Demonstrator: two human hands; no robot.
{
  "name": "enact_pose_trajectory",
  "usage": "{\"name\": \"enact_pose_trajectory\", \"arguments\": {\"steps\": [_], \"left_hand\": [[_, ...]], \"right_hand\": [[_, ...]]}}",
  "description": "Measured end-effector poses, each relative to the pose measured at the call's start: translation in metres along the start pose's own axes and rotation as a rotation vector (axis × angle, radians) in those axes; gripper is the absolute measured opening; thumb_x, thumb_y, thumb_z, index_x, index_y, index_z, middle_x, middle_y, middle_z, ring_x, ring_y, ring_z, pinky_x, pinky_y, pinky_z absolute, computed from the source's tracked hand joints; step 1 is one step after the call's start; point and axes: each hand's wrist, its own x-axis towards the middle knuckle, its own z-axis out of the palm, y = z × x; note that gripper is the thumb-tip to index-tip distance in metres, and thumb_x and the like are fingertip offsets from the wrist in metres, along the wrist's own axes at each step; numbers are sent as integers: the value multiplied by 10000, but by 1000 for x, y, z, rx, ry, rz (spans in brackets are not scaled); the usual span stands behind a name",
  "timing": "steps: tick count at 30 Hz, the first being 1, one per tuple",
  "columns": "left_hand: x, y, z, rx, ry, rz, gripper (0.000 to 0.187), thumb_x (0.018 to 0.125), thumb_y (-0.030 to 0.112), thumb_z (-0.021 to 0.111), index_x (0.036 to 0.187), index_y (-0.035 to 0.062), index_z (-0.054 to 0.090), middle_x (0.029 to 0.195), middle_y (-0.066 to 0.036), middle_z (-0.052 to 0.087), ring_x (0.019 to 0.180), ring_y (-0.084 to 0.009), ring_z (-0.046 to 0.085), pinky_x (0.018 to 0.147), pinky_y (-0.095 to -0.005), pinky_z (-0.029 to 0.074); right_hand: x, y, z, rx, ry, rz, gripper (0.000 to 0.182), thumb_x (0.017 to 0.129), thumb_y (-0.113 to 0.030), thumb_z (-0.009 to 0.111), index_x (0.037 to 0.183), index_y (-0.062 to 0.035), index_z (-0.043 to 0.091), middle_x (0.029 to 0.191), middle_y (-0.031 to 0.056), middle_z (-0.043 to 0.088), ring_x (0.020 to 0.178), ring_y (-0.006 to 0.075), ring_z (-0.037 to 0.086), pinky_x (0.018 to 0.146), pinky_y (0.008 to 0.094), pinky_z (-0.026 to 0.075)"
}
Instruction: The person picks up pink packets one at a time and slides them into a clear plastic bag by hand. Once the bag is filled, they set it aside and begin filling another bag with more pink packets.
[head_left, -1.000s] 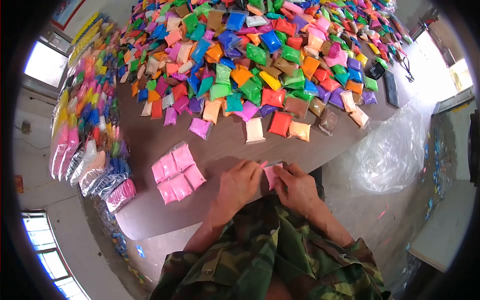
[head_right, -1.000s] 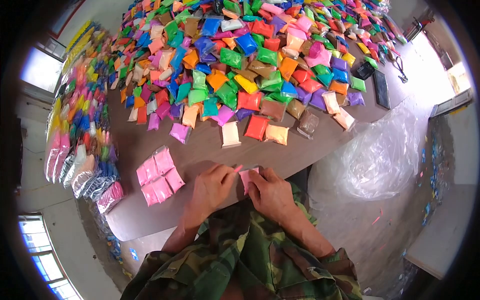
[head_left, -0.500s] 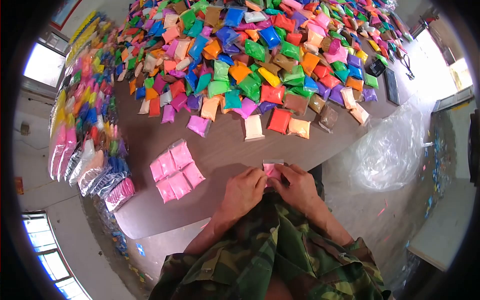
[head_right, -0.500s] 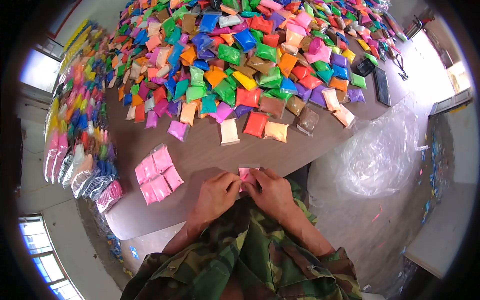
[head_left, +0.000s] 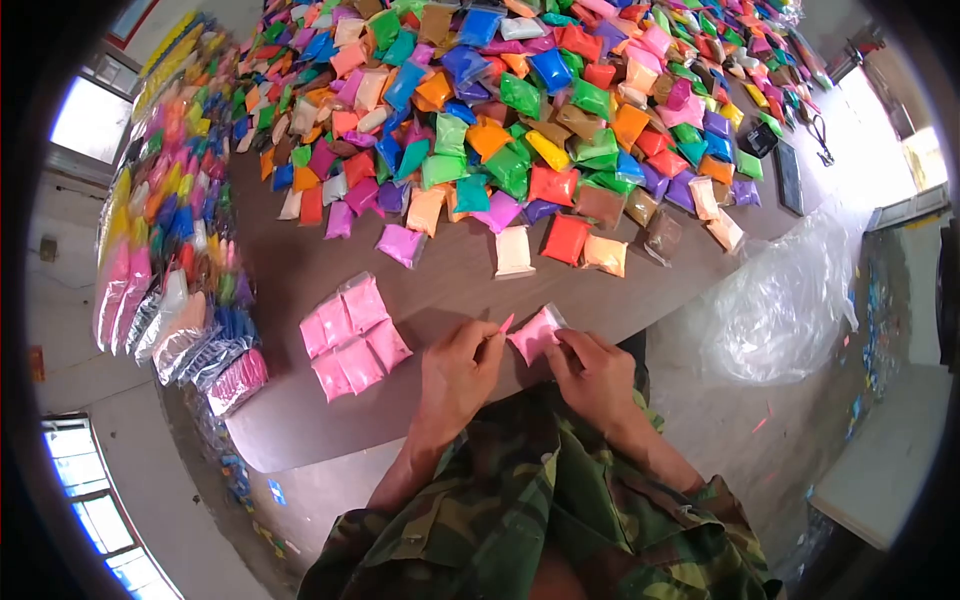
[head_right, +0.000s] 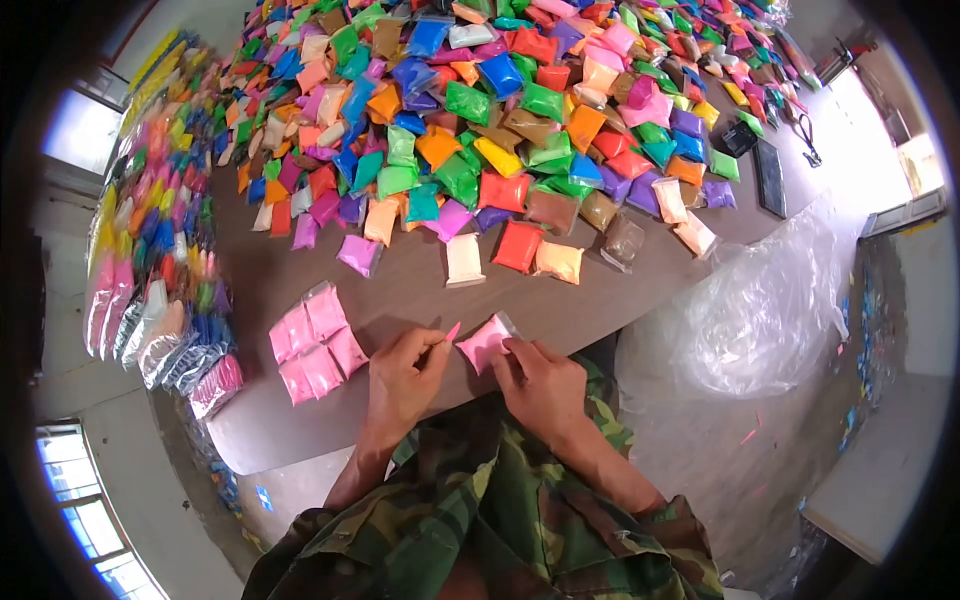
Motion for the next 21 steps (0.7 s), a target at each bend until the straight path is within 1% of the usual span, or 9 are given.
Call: {"name": "enact_pose_trajectory", "arguments": {"steps": [2, 5, 8, 9, 12, 15, 18, 21], "left_hand": [[-8, 3, 1, -9, -5, -14, 102, 935, 41, 771, 1019, 3, 726, 844, -164, 728, 714, -243, 733, 640, -361, 557], [-17, 6, 17, -32, 7, 10, 83, 928, 29, 764, 996, 16, 719, 850, -169, 730, 725, -282, 743, 640, -378, 562], [-19, -4, 28, -14, 15, 43, 68, 920, 15, 753, 973, 26, 712, 854, -177, 730, 734, -327, 748, 634, -400, 566], [-19, -7, 30, -1, 15, 48, 65, 918, 11, 748, 966, 30, 710, 854, -180, 730, 737, -342, 749, 632, -407, 566], [-16, -19, 26, 104, 8, 23, 39, 928, 55, 712, 952, 68, 682, 885, -154, 732, 739, -400, 721, 643, -481, 570], [-9, -20, 16, 99, 36, 29, 42, 931, 69, 718, 932, 75, 676, 871, -152, 727, 736, -397, 721, 639, -485, 569], [-8, 3, 10, 67, -14, 12, 71, 911, 19, 749, 950, 37, 693, 834, -171, 726, 721, -368, 732, 635, -427, 571], [-17, 6, 23, 61, -21, 103, 60, 918, 30, 753, 954, 36, 705, 847, -168, 728, 729, -347, 739, 639, -416, 572]], "right_hand": [[5, -2, -8, -60, 67, -105, 223, 899, -190, 815, 1080, -72, 759, 999, 91, 748, 805, 307, 735, 694, 399, 598], [23, -1, -12, -114, 55, -340, 220, 857, -142, 826, 1063, -88, 769, 1105, 65, 708, 943, 295, 717, 752, 385, 597], [18, 17, 5, -104, -40, -393, 228, 839, -123, 832, 1056, -87, 770, 1114, 60, 693, 990, 286, 697, 789, 390, 591], [18, 16, 5, -109, -29, -400, 227, 838, -124, 836, 1052, -86, 770, 1110, 58, 694, 973, 280, 696, 783, 389, 590], [16, 12, 8, -125, 2, -398, 228, 831, -127, 846, 1043, -84, 774, 1102, 53, 700, 934, 266, 699, 776, 387, 591], [14, 10, 9, -128, 14, -369, 234, 823, -124, 857, 1042, -85, 784, 1097, 48, 706, 918, 261, 707, 782, 383, 595], [9, 8, 11, -116, 25, -337, 225, 826, -121, 854, 1035, -86, 777, 1089, 47, 696, 894, 256, 692, 763, 380, 583], [7, 9, 9, -139, 47, -348, 209, 833, -124, 844, 1022, -86, 763, 1085, 41, 680, 859, 248, 663, 740, 375, 565]]}}
